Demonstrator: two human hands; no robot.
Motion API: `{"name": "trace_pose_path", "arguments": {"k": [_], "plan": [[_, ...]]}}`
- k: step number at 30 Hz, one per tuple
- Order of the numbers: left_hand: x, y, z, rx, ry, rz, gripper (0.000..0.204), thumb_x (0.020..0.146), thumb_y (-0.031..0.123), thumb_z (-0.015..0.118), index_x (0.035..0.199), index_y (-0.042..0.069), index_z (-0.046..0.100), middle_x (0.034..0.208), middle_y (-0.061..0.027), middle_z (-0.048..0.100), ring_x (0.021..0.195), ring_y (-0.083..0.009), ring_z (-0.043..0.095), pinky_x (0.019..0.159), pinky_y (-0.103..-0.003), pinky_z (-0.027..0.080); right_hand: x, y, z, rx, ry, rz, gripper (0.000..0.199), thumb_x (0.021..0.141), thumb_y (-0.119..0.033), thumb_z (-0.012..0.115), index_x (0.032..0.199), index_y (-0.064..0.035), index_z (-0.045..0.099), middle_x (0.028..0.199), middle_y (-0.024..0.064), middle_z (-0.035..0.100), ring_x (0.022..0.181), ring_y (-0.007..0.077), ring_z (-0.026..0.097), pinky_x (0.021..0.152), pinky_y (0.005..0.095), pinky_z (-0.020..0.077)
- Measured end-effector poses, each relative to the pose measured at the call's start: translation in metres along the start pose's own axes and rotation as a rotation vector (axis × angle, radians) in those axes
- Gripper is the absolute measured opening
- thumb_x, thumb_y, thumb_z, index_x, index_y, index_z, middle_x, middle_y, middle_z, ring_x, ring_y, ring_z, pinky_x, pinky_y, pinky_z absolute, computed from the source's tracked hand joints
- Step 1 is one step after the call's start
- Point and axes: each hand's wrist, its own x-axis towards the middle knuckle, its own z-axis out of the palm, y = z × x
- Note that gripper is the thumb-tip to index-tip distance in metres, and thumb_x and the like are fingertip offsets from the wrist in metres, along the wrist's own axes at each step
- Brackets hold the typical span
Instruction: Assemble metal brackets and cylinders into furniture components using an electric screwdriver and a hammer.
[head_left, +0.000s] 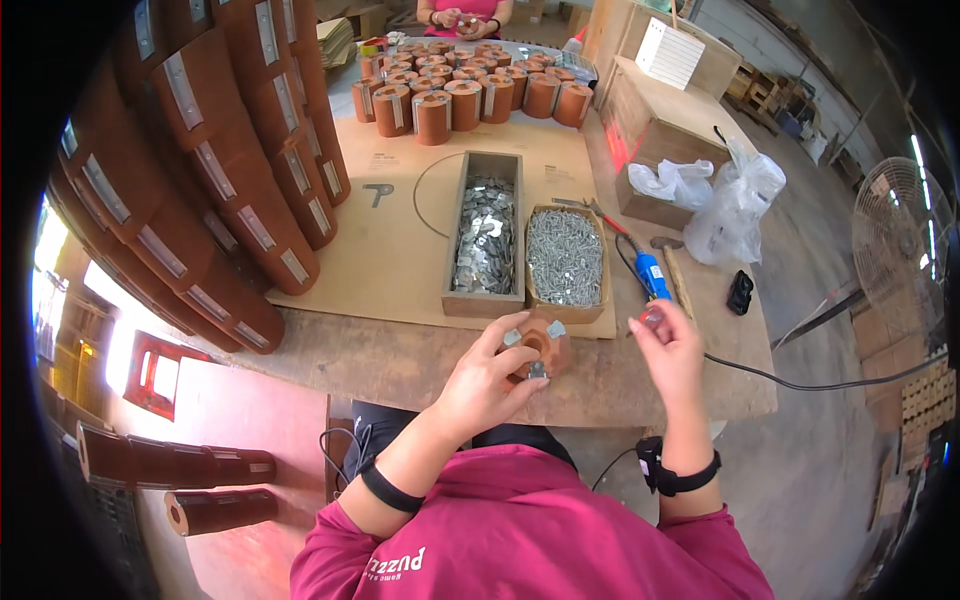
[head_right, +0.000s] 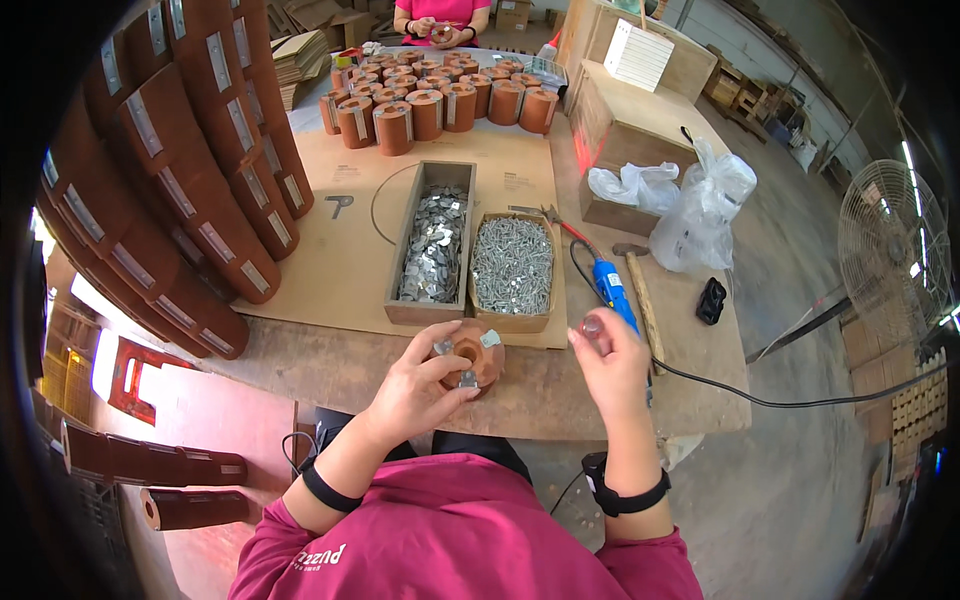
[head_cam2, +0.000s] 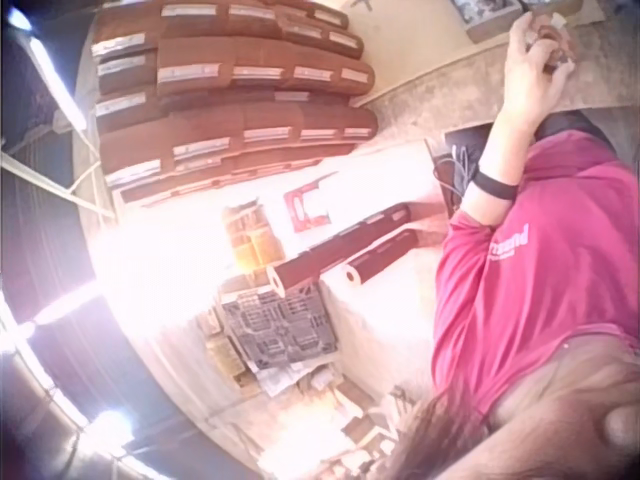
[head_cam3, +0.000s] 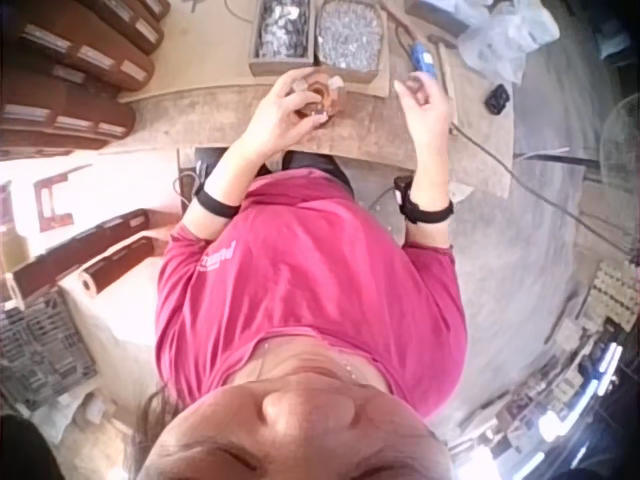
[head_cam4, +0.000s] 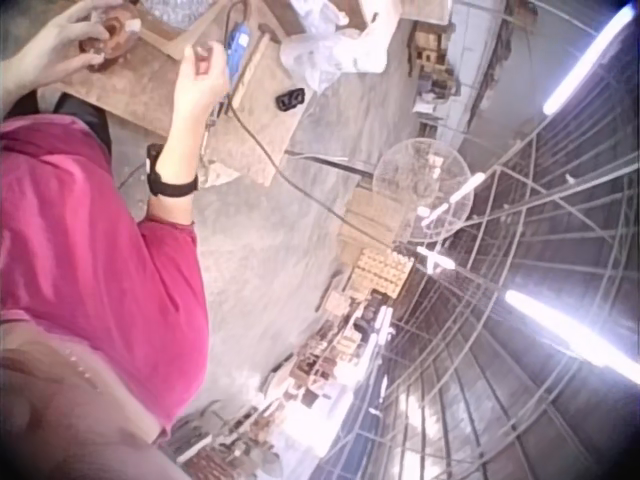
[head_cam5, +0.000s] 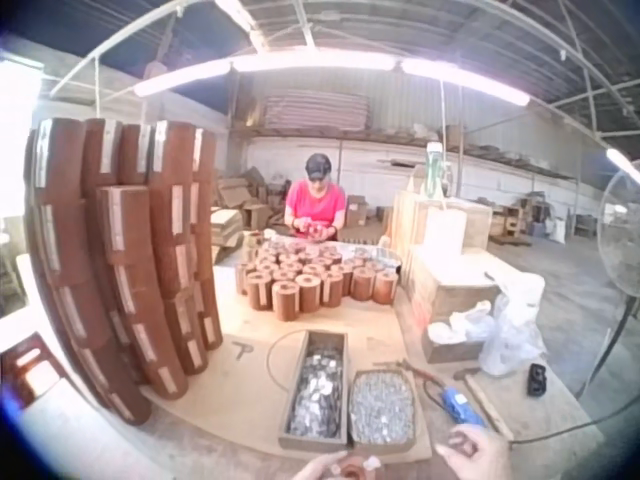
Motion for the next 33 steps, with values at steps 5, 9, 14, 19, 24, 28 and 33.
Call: {"name": "trace_pose_path", "arguments": {"k": [5,9,14,19,24,28,33], "plan": [[-0.010,0.009,0.013,0.027,0.030,0.003,0.029,0.064,0.010,0.073,0.089,0.002,0.061,0.118,-0.0193,0.047,0.083,-0.0299,0.059,0.072,-0.035,0.050,-0.001,-0.071,-0.008,0.759,0.021,-0.273,0.019,0.079,-0.003,0.057,0.096,-0.0037,0.048,0.080,0.0088,0.052,0.065,0.0119,0.048,0.056,0.0245,0.0392],[-0.012,0.016,0.016,0.060,0.047,0.025,0.030,0.064,0.009,0.073,0.090,0.001,0.061,0.117,-0.0191,0.048,0.074,-0.0257,0.060,0.065,-0.033,0.050,-0.011,-0.101,-0.002,1.279,-0.266,-0.038,0.012,0.086,-0.009,0.046,0.096,-0.0047,0.043,0.072,0.0089,0.048,0.059,0.0135,0.044,0.051,0.0262,0.0372],[-0.014,0.015,0.017,0.034,0.052,0.022,0.031,0.064,0.009,0.073,0.092,0.000,0.061,0.117,-0.0195,0.048,0.072,-0.0249,0.059,0.065,-0.032,0.050,-0.010,-0.087,0.021,1.300,-0.366,-0.049,0.023,0.091,-0.029,0.037,0.082,-0.0075,0.038,0.058,0.0027,0.040,0.047,0.0112,0.035,0.044,0.0241,0.0282],[-0.015,0.014,0.017,0.059,0.052,0.037,0.033,0.063,0.009,0.073,0.093,0.000,0.061,0.116,-0.0198,0.049,0.074,-0.0266,0.059,0.066,-0.033,0.050,-0.012,-0.085,0.030,1.294,-0.277,-0.043,0.017,0.091,-0.017,0.039,0.079,-0.0054,0.041,0.053,0.0048,0.042,0.042,0.0103,0.034,0.042,0.0253,0.0298],[-0.014,0.014,0.017,0.080,0.049,0.045,0.033,0.064,0.011,0.073,0.093,0.000,0.061,0.117,-0.0196,0.049,0.077,-0.0283,0.059,0.068,-0.034,0.050,-0.013,-0.085,0.032,1.271,-0.270,-0.070,0.016,0.091,-0.015,0.039,0.079,-0.0050,0.041,0.054,0.0046,0.042,0.043,0.0103,0.035,0.042,0.0253,0.0301],[-0.014,0.014,0.016,0.085,0.038,0.037,0.033,0.064,0.013,0.073,0.093,0.001,0.061,0.117,-0.0197,0.048,0.081,-0.0299,0.059,0.071,-0.036,0.049,-0.014,-0.085,0.032,1.241,-0.321,-0.106,0.011,0.089,-0.009,0.040,0.080,-0.0035,0.042,0.056,0.0047,0.044,0.046,0.0099,0.037,0.044,0.0243,0.0317],[-0.014,0.014,0.015,0.095,0.040,0.057,0.033,0.064,0.013,0.073,0.094,0.002,0.061,0.118,-0.0199,0.048,0.087,-0.0322,0.058,0.075,-0.037,0.049,-0.007,-0.084,0.020,1.111,-0.619,-0.195,0.007,0.085,-0.004,0.043,0.079,-0.0018,0.045,0.060,0.0043,0.047,0.051,0.0081,0.040,0.047,0.0221,0.0325]]}}
